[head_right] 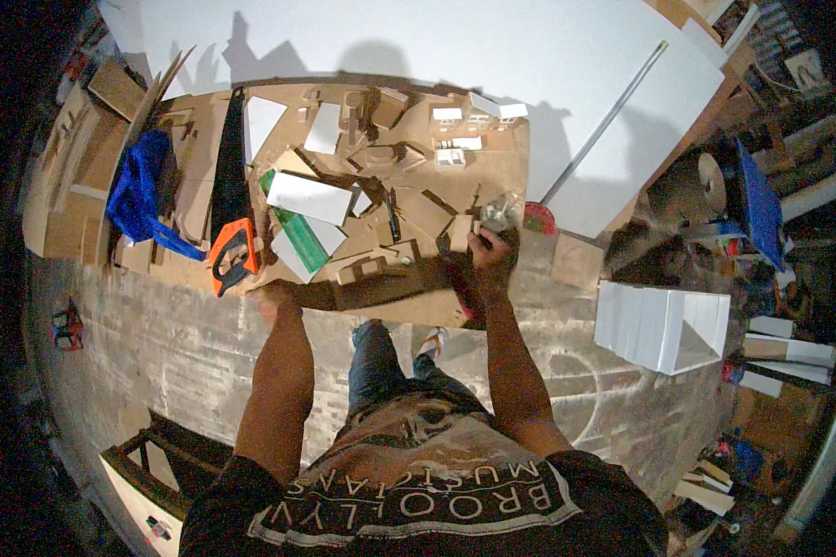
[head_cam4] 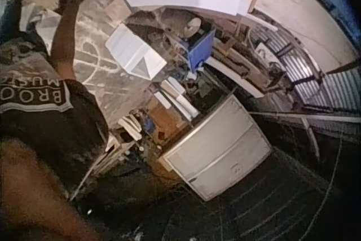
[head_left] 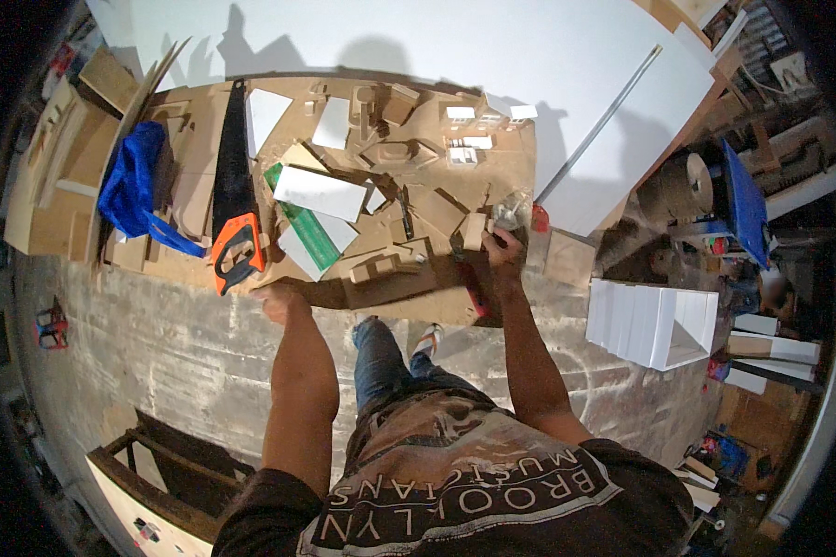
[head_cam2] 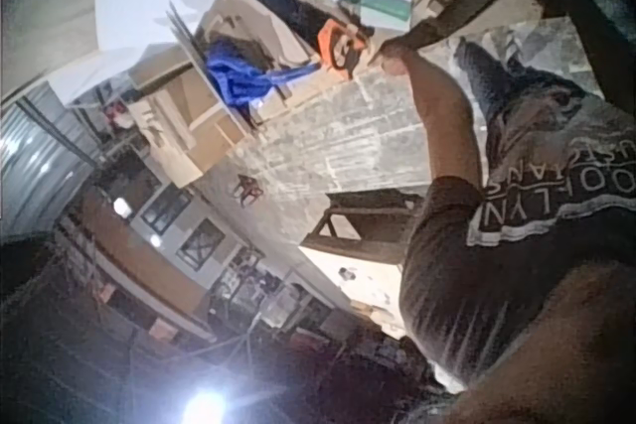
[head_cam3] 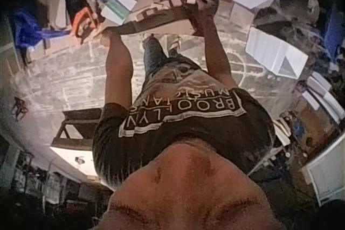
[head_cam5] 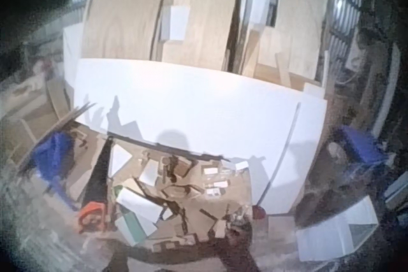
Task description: The person sands small wooden blocks by hand and then cuts a larger piece of wood using a handsaw on a workbench.
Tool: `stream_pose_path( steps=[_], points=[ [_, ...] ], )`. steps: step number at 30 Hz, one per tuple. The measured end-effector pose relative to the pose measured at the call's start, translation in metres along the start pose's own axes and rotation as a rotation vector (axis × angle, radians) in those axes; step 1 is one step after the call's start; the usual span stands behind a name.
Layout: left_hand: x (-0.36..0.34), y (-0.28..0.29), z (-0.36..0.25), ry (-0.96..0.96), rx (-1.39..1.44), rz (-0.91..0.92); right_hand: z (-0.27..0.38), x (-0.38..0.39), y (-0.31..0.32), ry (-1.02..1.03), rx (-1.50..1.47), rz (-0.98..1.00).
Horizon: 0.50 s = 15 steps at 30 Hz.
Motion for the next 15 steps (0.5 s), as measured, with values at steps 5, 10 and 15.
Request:
stream_pose_path(
  steps=[5,10,15],
  points=[
    [0.013,0.003,-0.004,0.041,0.023,0.0,0.002,0.004,0.003,0.083,0.108,-0.069],
    [-0.006,-0.007,0.001,0.028,-0.013,0.009,0.008,0.009,0.003,0.146,0.226,-0.073],
    [-0.022,-0.022,0.007,0.026,0.029,-0.1,0.033,0.018,0.002,0.378,0.407,-0.076]
  ],
)
Point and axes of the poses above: each hand's wrist, its own x-axis away from the middle knuckle, its own y-axis out of the back of the hand, z = x × y, the point moved 4 cm from there along -x, towards the middle knuckle, and after that the axes turned 1 degree about -z, right-handed, at the moved point
